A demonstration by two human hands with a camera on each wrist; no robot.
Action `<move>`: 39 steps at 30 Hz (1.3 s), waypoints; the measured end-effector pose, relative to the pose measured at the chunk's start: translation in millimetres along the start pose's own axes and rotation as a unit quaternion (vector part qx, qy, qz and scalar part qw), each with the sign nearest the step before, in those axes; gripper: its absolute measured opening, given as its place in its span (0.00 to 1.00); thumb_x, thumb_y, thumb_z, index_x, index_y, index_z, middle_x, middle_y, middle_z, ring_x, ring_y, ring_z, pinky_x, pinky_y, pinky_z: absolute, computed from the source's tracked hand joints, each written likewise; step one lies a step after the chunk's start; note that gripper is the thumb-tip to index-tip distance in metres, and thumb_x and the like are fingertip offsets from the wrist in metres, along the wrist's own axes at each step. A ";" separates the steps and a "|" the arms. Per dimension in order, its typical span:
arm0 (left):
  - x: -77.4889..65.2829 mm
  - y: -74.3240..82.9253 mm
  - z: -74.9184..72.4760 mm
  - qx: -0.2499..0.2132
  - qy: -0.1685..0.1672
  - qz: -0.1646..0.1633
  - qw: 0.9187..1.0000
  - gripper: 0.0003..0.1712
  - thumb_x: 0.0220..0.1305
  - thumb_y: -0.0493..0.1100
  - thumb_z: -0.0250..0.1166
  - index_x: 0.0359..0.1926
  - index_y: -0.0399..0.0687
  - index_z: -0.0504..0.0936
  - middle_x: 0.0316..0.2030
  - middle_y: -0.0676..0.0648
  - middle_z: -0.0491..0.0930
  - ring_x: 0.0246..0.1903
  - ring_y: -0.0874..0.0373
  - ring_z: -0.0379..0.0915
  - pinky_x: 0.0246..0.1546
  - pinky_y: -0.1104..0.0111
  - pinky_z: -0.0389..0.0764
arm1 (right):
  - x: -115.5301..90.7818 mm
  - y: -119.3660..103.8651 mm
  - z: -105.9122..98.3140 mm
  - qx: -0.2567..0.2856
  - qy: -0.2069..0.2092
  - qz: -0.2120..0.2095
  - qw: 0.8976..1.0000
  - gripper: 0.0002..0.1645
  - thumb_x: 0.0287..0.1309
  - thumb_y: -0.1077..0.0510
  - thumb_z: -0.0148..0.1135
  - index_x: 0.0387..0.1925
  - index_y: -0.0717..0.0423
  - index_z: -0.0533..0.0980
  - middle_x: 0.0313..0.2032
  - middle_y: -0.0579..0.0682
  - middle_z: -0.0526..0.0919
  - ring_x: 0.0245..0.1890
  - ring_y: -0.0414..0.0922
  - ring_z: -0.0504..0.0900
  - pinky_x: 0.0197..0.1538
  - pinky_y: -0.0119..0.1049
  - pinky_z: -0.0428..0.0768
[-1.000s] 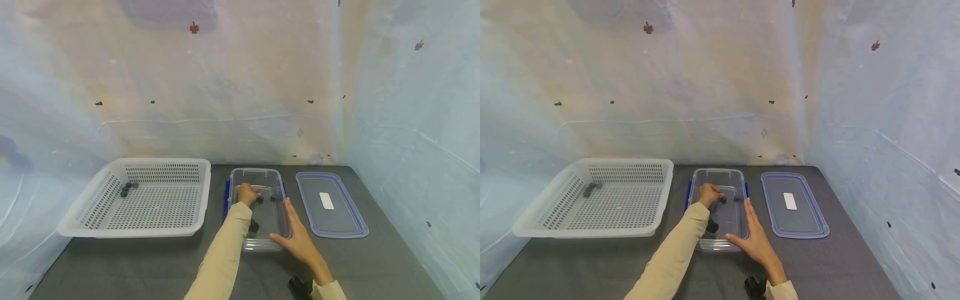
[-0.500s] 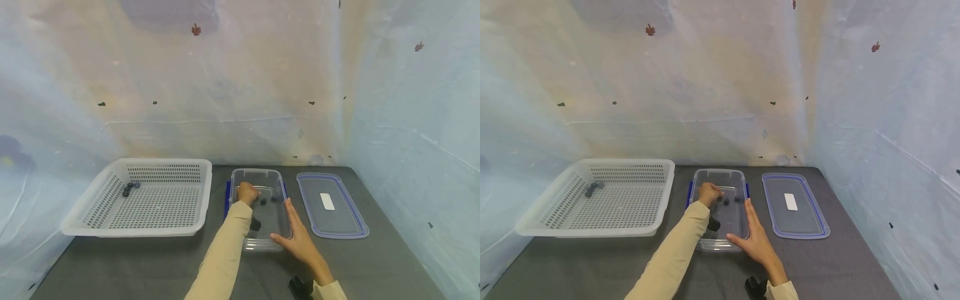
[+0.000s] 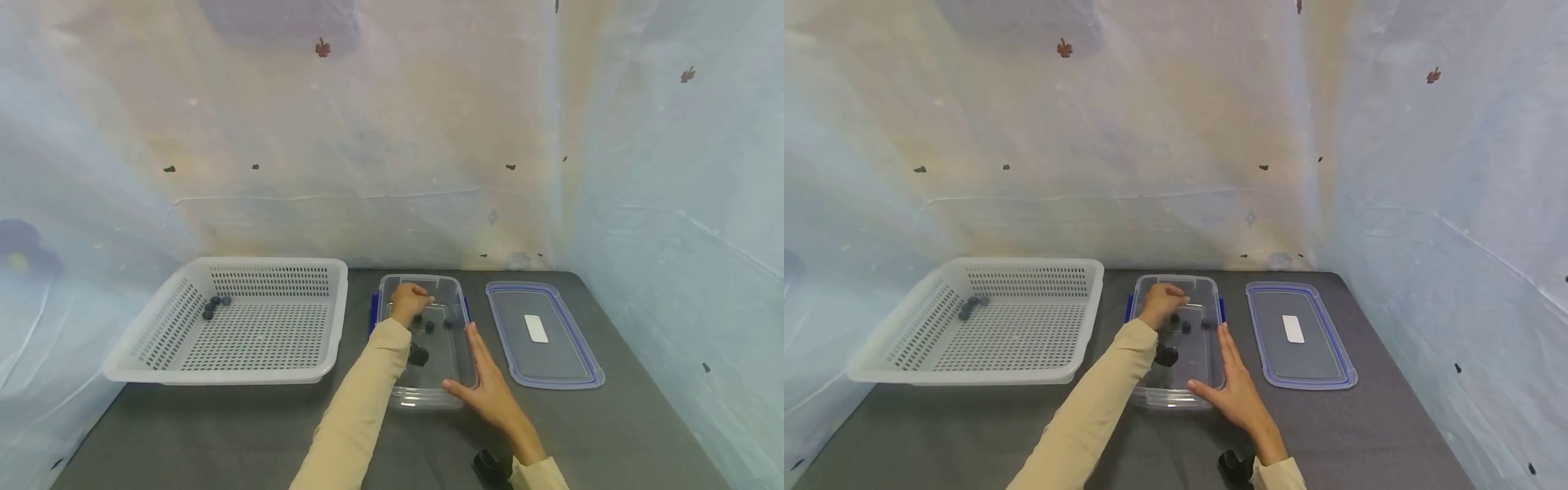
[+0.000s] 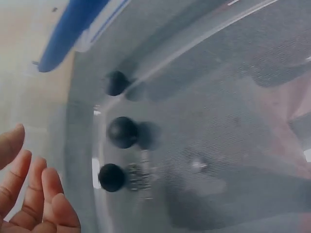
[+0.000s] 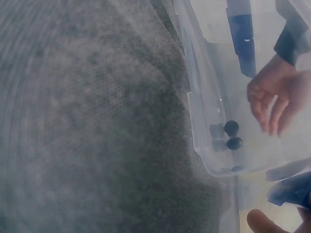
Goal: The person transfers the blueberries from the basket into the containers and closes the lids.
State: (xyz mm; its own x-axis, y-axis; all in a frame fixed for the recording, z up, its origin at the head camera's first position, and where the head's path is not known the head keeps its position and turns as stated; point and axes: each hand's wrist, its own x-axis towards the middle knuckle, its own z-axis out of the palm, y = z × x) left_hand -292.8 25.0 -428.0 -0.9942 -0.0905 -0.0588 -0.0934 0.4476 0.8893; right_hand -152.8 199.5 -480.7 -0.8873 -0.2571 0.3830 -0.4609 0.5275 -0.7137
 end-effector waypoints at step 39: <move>-12.5 27.0 -156.4 -0.030 -0.049 0.219 0.974 0.14 0.66 0.48 0.64 0.47 0.44 0.81 0.44 0.47 0.80 0.43 0.51 0.76 0.39 0.58 0.78 | -1.2 -0.1 0.0 0.008 0.007 0.008 1.000 0.64 0.48 0.48 0.74 0.76 0.58 0.44 0.75 0.57 0.44 0.72 0.60 0.47 0.63 0.65 0.53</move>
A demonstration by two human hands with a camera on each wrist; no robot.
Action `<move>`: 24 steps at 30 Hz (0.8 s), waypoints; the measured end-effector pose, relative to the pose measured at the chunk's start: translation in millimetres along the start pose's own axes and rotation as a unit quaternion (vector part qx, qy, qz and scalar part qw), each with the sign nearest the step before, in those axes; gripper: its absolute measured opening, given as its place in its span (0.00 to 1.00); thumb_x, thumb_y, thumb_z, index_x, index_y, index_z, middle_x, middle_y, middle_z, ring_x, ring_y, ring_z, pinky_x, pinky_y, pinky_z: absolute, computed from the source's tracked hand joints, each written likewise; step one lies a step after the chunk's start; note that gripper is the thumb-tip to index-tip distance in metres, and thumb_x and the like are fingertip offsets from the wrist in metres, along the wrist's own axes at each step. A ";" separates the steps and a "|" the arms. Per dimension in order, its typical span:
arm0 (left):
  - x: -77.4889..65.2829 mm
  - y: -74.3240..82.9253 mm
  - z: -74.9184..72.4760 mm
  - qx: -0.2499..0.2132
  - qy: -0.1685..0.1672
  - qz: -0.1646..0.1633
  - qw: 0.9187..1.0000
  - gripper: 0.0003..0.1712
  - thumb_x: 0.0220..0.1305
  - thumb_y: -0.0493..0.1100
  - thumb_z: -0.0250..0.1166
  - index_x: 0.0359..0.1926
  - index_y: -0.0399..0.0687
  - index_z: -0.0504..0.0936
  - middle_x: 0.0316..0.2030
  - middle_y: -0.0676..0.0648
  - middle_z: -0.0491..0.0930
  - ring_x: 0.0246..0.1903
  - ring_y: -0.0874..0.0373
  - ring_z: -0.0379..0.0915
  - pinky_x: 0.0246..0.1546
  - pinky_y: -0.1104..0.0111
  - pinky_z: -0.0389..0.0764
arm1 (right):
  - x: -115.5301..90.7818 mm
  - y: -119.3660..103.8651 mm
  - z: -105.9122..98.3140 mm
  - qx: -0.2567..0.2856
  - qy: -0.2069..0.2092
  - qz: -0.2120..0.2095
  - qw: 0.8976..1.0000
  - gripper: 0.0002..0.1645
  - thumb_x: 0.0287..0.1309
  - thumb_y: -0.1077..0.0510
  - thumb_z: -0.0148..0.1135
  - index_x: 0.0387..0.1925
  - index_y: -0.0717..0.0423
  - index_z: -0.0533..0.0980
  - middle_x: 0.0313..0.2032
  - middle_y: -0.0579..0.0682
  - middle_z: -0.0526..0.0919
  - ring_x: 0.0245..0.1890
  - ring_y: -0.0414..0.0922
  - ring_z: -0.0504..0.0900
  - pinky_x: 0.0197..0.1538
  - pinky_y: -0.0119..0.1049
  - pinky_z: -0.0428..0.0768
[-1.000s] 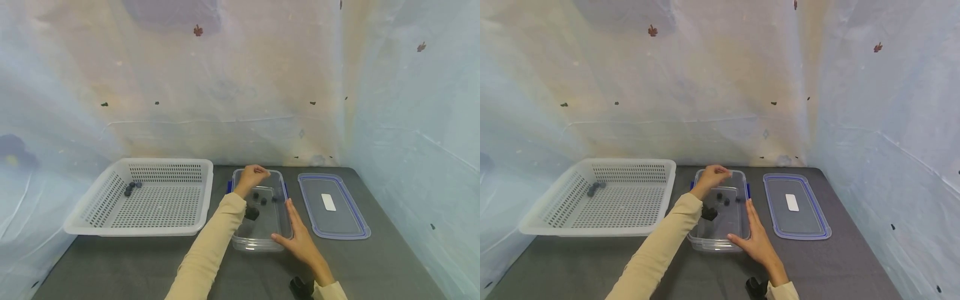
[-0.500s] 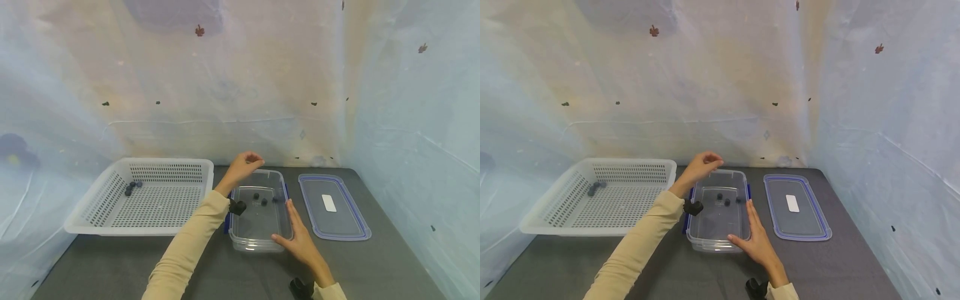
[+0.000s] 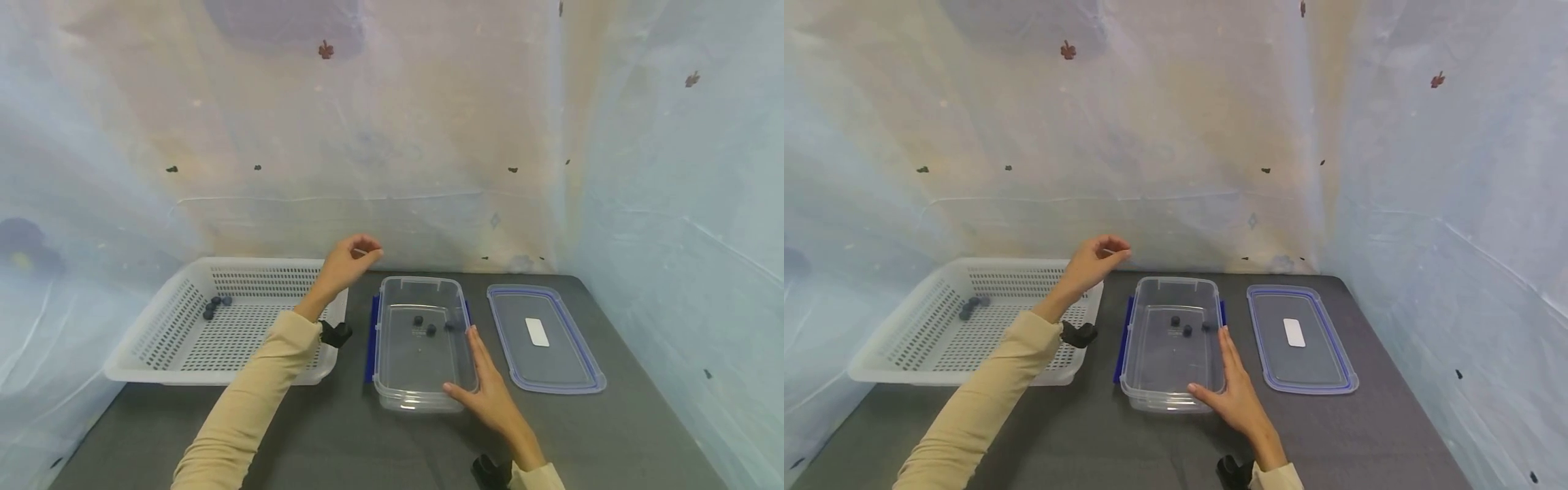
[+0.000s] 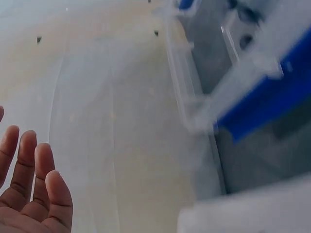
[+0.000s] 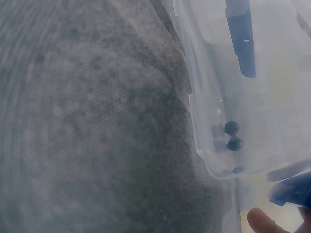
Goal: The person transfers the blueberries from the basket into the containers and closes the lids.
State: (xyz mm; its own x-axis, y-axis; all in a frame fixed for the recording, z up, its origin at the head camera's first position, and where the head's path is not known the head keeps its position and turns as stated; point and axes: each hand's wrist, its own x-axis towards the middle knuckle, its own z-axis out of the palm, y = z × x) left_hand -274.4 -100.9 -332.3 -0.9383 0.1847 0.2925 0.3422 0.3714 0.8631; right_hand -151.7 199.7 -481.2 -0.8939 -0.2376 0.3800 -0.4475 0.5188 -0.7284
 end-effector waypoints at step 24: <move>-32.7 -106.9 -127.1 0.187 0.108 -0.062 0.974 0.16 0.69 0.41 0.57 0.52 0.33 0.76 0.44 0.33 0.77 0.43 0.38 0.74 0.38 0.50 0.75 | 1.2 4.1 1.0 0.009 0.004 -0.007 1.000 0.65 0.46 0.50 0.75 0.76 0.58 0.45 0.75 0.57 0.45 0.72 0.57 0.48 0.63 0.63 0.53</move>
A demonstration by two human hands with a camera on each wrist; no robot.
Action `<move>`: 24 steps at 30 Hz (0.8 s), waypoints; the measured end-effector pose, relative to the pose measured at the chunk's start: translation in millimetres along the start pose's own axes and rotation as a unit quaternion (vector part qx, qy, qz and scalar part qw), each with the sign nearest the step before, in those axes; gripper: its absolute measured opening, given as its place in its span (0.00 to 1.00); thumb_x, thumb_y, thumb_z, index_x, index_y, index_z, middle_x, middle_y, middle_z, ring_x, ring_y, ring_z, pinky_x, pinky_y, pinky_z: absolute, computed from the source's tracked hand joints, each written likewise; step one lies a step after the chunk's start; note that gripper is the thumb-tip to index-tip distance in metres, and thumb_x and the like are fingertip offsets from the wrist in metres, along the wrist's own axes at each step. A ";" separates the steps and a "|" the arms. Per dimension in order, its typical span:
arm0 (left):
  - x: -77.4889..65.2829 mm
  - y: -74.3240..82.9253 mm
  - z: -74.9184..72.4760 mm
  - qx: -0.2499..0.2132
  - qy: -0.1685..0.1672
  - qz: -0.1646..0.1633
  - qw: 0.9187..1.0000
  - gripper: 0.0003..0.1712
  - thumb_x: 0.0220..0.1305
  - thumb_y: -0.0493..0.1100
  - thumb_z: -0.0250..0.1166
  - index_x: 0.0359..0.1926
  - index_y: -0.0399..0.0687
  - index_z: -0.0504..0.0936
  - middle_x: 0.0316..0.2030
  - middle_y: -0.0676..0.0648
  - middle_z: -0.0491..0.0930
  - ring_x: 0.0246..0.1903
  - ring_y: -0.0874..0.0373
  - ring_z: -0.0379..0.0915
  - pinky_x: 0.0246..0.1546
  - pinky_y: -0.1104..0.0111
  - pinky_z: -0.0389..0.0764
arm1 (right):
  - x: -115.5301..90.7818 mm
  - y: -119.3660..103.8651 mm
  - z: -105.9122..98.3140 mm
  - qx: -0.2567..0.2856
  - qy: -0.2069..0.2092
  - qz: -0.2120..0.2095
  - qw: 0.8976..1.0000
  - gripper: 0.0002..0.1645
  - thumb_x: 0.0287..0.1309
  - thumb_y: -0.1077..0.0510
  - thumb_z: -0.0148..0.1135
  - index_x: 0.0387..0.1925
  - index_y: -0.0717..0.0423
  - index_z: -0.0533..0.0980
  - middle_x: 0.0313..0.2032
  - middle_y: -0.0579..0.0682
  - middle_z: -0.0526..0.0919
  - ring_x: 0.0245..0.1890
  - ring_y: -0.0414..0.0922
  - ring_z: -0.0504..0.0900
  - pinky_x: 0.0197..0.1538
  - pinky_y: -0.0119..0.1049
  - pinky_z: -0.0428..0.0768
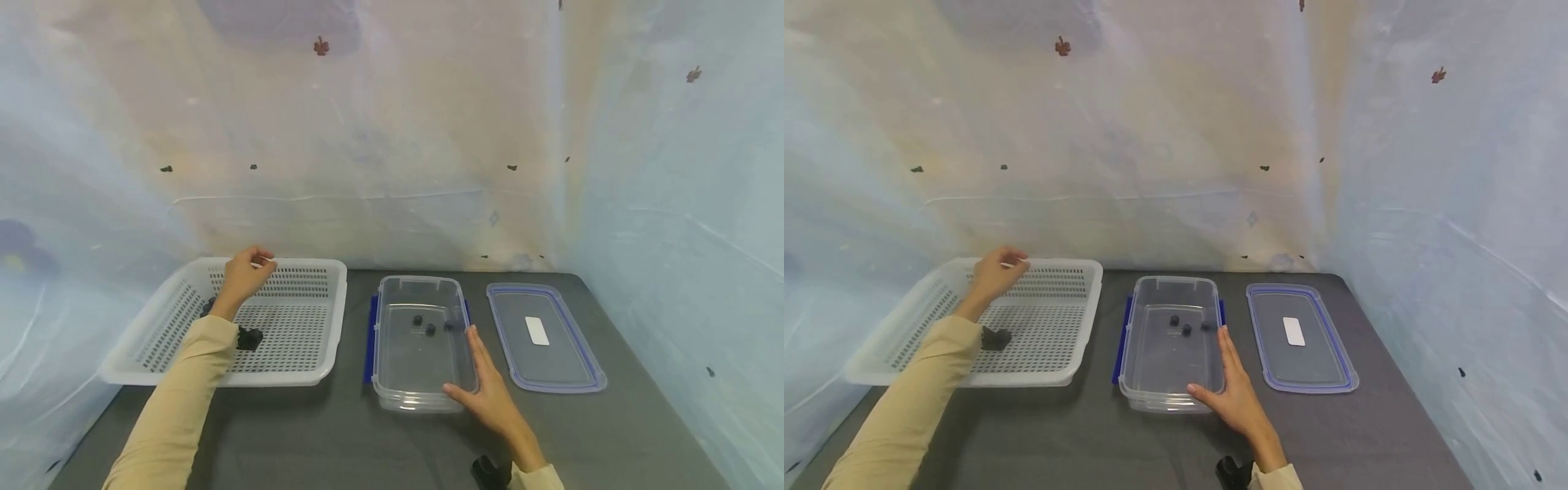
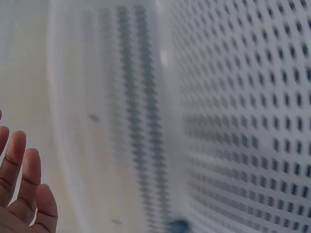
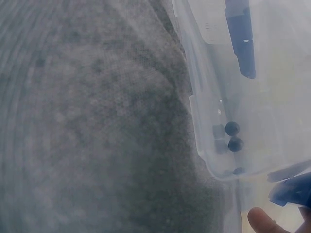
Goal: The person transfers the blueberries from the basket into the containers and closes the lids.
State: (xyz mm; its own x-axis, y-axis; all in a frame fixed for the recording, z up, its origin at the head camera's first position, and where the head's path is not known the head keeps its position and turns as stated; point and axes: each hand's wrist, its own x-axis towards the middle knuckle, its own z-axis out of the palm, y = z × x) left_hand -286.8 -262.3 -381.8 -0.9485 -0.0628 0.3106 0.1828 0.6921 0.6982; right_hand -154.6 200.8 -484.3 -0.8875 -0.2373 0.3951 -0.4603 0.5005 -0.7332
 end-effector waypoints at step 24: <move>-20.5 -89.3 -19.9 0.164 -0.032 -0.143 0.975 0.27 0.60 0.38 0.58 0.53 0.18 0.68 0.48 0.19 0.69 0.46 0.26 0.68 0.44 0.42 0.71 | 0.4 -0.5 0.9 0.005 0.002 -0.002 1.000 0.64 0.45 0.50 0.75 0.75 0.60 0.46 0.75 0.57 0.45 0.72 0.58 0.49 0.63 0.63 0.53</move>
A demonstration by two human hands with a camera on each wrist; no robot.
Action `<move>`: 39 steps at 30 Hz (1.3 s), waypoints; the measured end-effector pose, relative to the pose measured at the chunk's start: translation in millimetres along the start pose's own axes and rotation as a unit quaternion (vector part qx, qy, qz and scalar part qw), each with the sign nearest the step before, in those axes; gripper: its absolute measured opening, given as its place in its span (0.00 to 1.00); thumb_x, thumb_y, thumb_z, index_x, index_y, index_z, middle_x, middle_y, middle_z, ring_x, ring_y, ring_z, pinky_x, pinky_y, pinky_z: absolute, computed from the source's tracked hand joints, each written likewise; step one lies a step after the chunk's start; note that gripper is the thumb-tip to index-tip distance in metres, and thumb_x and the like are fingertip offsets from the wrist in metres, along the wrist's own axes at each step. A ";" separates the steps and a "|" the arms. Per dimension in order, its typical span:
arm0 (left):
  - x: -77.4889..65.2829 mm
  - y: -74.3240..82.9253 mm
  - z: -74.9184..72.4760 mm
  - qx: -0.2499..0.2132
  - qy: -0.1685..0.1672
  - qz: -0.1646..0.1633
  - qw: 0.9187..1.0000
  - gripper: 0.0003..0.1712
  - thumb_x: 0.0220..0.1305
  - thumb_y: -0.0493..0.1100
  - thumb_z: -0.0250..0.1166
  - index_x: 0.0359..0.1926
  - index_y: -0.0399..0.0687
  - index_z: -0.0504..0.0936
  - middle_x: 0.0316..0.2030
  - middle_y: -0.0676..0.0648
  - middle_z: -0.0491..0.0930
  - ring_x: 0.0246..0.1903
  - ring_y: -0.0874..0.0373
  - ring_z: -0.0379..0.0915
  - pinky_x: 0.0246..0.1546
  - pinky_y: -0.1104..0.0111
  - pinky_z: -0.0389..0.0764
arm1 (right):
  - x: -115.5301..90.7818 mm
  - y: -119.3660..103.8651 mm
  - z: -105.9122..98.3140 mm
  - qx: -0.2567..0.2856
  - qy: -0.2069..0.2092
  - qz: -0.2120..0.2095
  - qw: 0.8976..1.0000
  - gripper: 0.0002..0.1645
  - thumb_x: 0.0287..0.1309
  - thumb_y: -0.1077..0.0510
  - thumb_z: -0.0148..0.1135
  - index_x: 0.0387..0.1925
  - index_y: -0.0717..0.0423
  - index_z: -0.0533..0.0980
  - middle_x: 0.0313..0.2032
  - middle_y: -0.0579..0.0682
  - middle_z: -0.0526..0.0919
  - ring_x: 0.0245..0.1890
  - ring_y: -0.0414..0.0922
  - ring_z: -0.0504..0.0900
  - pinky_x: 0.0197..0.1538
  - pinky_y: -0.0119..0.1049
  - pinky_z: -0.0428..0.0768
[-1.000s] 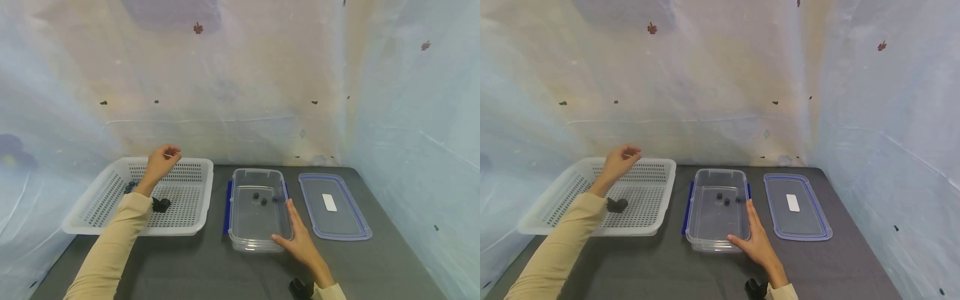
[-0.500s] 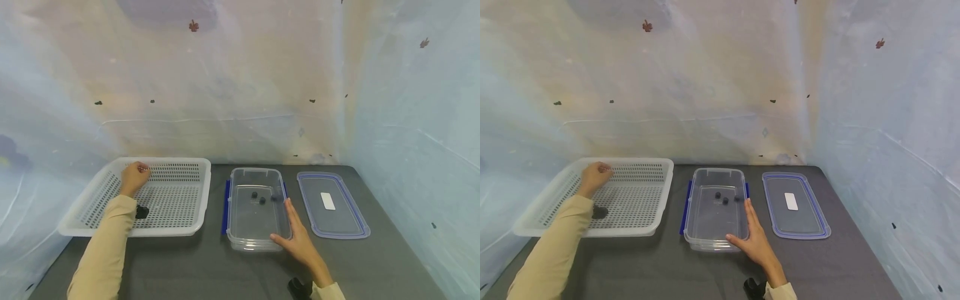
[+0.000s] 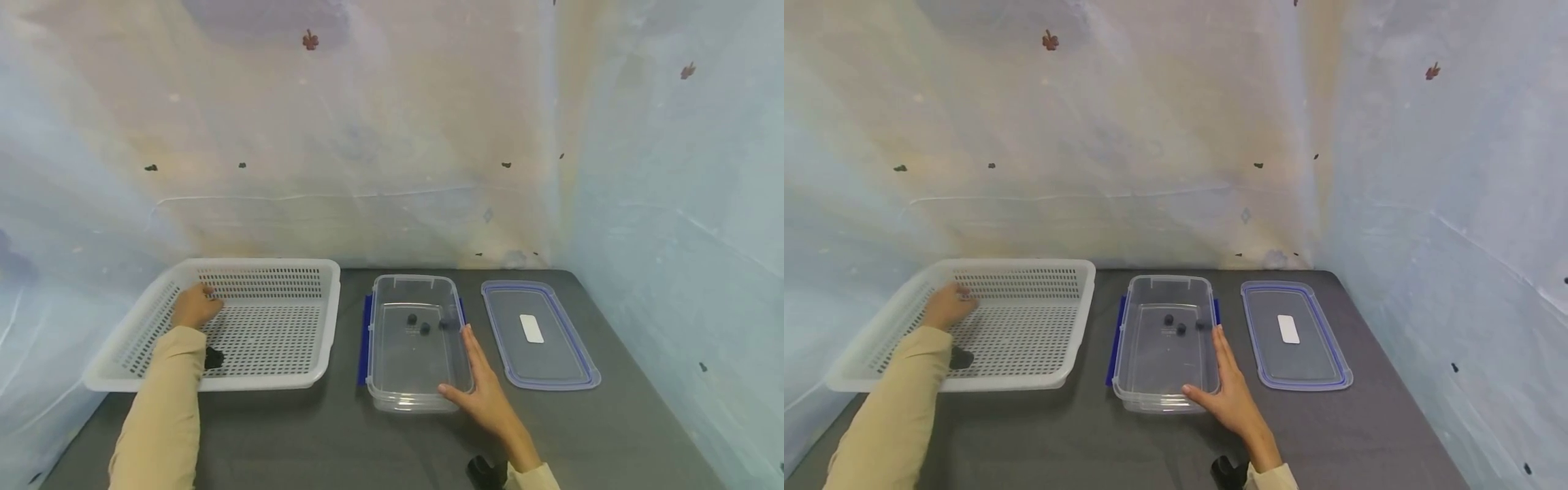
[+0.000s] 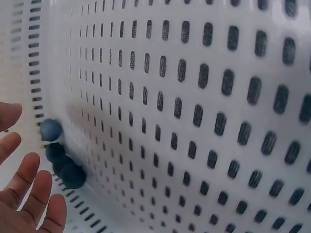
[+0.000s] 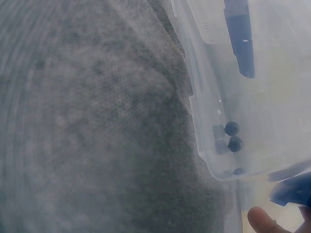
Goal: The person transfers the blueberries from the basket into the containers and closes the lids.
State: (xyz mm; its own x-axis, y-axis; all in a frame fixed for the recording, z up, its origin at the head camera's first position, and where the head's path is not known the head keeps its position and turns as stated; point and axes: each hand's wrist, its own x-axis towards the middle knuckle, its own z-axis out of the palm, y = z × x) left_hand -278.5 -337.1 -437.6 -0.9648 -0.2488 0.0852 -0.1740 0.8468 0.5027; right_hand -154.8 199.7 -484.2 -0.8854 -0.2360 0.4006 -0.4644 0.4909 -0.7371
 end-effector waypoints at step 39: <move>-2.4 -8.7 10.4 -0.001 -0.010 -0.065 0.998 0.13 0.53 0.31 0.62 0.38 0.24 0.73 0.37 0.27 0.74 0.39 0.32 0.70 0.42 0.43 0.71 | -1.3 5.0 3.5 0.006 0.006 -0.001 1.000 0.63 0.46 0.51 0.75 0.75 0.59 0.46 0.75 0.49 0.44 0.72 0.56 0.48 0.63 0.64 0.53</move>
State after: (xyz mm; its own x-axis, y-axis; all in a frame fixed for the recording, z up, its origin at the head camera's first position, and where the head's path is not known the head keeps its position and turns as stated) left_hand -276.7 -338.9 -451.2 -0.9375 -0.3479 0.0023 -0.2982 0.8069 0.5098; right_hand -156.0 199.5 -490.3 -0.8845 -0.2257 0.4082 -0.4656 0.4811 -0.7428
